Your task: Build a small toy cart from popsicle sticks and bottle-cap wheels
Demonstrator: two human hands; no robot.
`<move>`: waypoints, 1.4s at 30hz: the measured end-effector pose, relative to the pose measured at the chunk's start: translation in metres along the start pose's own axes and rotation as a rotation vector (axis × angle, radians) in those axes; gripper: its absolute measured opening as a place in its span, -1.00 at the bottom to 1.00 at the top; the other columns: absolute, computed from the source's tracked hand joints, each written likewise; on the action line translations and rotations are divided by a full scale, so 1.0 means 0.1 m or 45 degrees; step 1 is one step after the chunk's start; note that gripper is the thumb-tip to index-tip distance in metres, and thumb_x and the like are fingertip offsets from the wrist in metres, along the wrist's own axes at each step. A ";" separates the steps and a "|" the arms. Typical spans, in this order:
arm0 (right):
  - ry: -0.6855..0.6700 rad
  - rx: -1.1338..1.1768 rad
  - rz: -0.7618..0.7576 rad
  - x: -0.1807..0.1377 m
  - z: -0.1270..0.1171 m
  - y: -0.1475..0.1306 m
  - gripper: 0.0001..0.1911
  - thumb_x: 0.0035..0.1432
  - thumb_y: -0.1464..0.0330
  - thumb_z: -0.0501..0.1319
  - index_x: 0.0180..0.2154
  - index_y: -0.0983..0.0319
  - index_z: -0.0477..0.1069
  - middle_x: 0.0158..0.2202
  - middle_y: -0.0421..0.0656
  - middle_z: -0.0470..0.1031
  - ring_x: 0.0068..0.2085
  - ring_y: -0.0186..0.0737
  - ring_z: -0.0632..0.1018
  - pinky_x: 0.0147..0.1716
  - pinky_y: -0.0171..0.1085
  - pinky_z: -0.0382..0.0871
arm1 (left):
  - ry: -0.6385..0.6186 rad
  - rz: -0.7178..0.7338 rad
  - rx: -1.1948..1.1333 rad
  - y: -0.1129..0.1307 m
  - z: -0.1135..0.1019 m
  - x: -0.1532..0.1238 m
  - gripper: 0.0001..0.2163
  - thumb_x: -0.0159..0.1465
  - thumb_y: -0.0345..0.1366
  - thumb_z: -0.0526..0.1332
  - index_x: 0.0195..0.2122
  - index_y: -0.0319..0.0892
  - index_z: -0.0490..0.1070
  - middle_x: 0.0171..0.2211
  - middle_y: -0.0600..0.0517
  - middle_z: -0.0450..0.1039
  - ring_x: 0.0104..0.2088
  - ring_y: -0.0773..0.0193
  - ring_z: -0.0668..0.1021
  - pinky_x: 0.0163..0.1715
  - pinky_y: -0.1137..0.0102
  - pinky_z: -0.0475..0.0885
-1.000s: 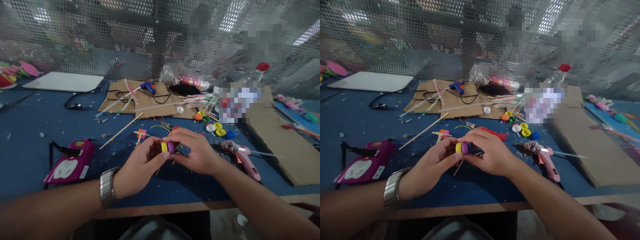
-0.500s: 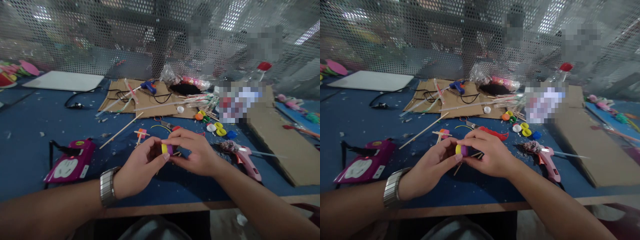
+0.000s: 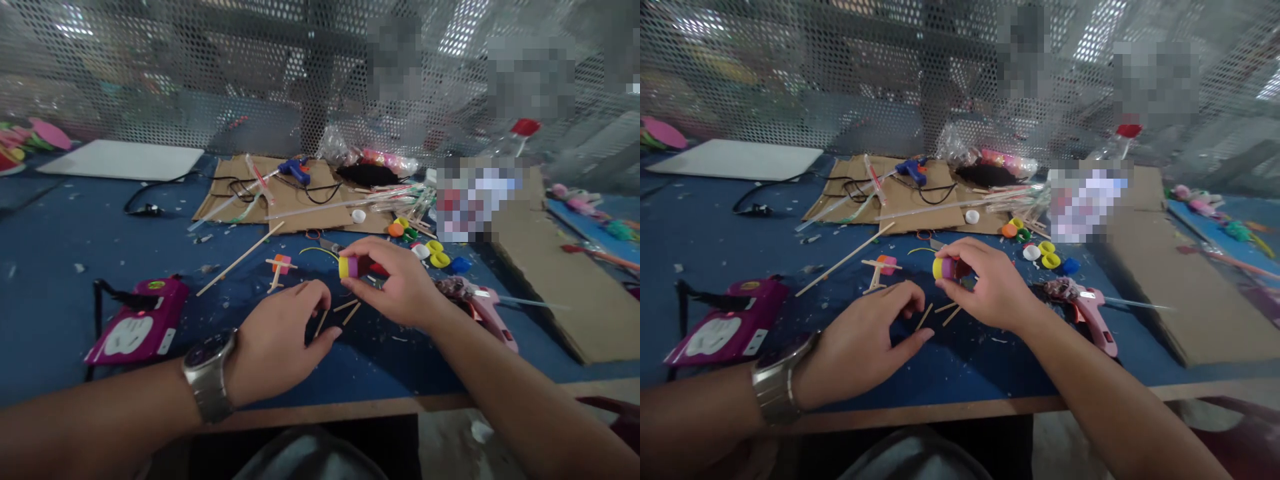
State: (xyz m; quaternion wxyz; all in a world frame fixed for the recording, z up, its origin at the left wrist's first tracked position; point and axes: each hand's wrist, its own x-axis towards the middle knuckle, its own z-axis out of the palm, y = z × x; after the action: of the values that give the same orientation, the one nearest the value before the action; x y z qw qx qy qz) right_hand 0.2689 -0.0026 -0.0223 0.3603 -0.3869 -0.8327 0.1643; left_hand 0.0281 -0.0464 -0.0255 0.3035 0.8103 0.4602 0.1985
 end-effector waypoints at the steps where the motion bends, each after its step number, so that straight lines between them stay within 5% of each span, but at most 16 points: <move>1: -0.058 0.006 0.024 0.00 0.00 0.02 -0.72 0.31 0.37 0.42 0.05 0.22 0.55 -0.03 -0.03 0.65 -0.10 -0.11 0.67 -0.07 -0.16 0.59 | -0.049 0.031 0.124 -0.01 -0.01 0.00 -0.85 0.34 -0.27 0.33 -0.15 -0.11 0.38 -0.24 0.01 0.50 -0.23 0.06 0.54 -0.21 0.17 0.38; 7: -0.457 -0.041 0.007 -0.01 0.01 0.08 -0.71 0.32 0.43 0.36 0.07 0.20 0.57 0.07 -0.02 0.69 0.11 0.01 0.66 0.13 -0.06 0.55 | -0.183 0.099 0.326 -0.04 -0.03 0.03 -0.91 0.40 -0.43 0.22 -0.13 -0.12 0.42 -0.18 0.00 0.57 -0.20 0.06 0.59 -0.15 0.16 0.42; 14: -0.474 -0.108 0.034 0.00 0.00 0.10 -0.73 0.38 0.45 0.32 0.09 0.25 0.60 0.08 0.01 0.66 0.10 -0.01 0.65 0.15 -0.05 0.53 | -0.178 0.170 0.529 0.02 -0.05 0.00 -0.89 0.44 -0.40 0.23 -0.07 -0.19 0.53 -0.13 -0.10 0.60 -0.12 -0.05 0.64 -0.06 0.07 0.54; 21: -0.464 -0.143 0.059 0.00 0.01 0.11 -0.67 0.33 0.44 0.40 0.12 0.25 0.60 0.12 0.05 0.67 0.12 0.07 0.66 0.16 0.02 0.54 | -0.242 0.299 0.747 0.03 -0.06 0.02 -0.80 0.45 -0.47 0.18 -0.23 -0.23 0.62 -0.28 -0.13 0.62 -0.21 -0.05 0.65 -0.11 0.05 0.59; 28: -0.405 -0.036 0.039 0.01 0.01 0.10 -0.70 0.35 0.41 0.39 0.10 0.25 0.61 0.11 0.04 0.62 0.10 0.00 0.64 0.14 -0.04 0.53 | -0.196 0.225 0.764 0.03 -0.03 0.01 -0.82 0.41 -0.49 0.16 -0.25 -0.27 0.56 -0.24 -0.18 0.60 -0.20 -0.10 0.63 -0.11 -0.04 0.60; 35: -0.437 0.133 0.036 0.00 -0.06 0.03 -0.70 0.25 0.50 0.36 0.01 0.18 0.60 -0.02 -0.08 0.69 0.00 -0.06 0.66 0.06 -0.09 0.51 | -0.011 0.228 0.239 -0.08 -0.02 0.04 -0.89 0.43 -0.40 0.15 -0.21 -0.19 0.48 -0.27 -0.04 0.55 -0.28 0.12 0.57 -0.19 0.22 0.47; 42: -0.374 0.437 0.078 0.01 -0.12 0.02 -0.70 0.29 0.46 0.34 0.04 0.16 0.62 0.02 -0.07 0.60 -0.03 -0.15 0.63 -0.01 -0.18 0.54 | -0.213 -0.138 -0.535 0.02 0.00 0.01 -0.85 0.52 -0.22 0.08 -0.19 -0.11 0.35 -0.44 0.11 0.56 -0.47 0.30 0.50 -0.45 0.40 0.35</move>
State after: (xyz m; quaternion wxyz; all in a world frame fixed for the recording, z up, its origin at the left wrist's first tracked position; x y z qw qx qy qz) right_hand 0.2781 -0.0008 -0.0146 0.2907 -0.3171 -0.8239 0.3691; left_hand 0.0298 -0.0458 -0.0238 0.5129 0.7170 0.4249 0.2056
